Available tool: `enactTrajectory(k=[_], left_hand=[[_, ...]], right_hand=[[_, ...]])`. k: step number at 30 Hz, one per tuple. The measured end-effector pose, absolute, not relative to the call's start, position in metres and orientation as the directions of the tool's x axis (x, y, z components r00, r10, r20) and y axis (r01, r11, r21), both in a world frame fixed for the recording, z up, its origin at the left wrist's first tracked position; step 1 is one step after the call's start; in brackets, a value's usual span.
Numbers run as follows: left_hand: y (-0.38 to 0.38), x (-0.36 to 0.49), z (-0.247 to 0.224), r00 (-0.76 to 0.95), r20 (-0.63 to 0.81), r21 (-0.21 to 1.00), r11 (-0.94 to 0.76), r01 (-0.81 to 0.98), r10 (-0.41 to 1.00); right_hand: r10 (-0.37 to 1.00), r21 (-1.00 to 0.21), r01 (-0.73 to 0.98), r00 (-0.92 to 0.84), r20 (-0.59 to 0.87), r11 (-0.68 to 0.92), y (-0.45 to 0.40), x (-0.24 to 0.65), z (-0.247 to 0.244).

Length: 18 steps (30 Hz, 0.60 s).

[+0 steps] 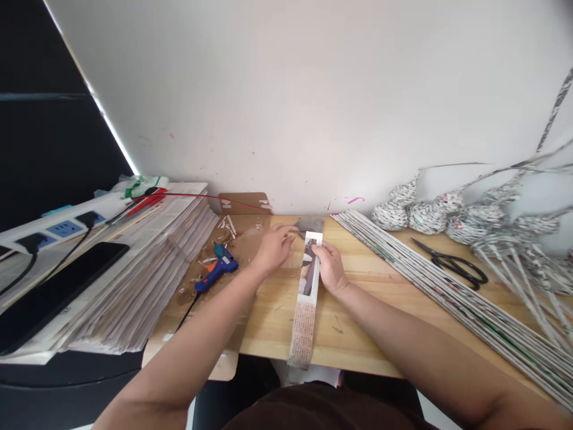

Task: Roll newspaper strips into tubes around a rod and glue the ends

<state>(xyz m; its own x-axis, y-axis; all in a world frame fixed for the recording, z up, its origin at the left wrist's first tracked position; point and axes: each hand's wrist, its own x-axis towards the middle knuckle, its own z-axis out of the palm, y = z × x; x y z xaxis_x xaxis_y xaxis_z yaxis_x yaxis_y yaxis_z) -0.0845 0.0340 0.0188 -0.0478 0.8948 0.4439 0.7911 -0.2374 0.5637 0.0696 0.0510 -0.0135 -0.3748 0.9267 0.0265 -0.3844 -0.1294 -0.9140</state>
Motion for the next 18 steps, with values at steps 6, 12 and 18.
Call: enactTrajectory(k=[6, 12, 18], left_hand=[[0.108, -0.062, -0.001, 0.138, 0.232, 0.203, -0.187, 0.961, 0.963], [0.128, -0.058, -0.010, 0.129, 0.222, 0.160, -0.167, 0.973, 0.966], [0.120, -0.061, -0.007, 0.178, 0.247, 0.124, -0.213, 0.969, 0.952]], right_hand=[[0.907, -0.935, -0.329, -0.420, 0.021, -0.130, 0.057, 0.068, -0.023], [0.906, -0.930, -0.334, -0.424, 0.006, -0.151, 0.061, 0.065, -0.024], [0.930, -0.924, -0.355, -0.369, -0.002, -0.142, 0.066, 0.065, -0.025]])
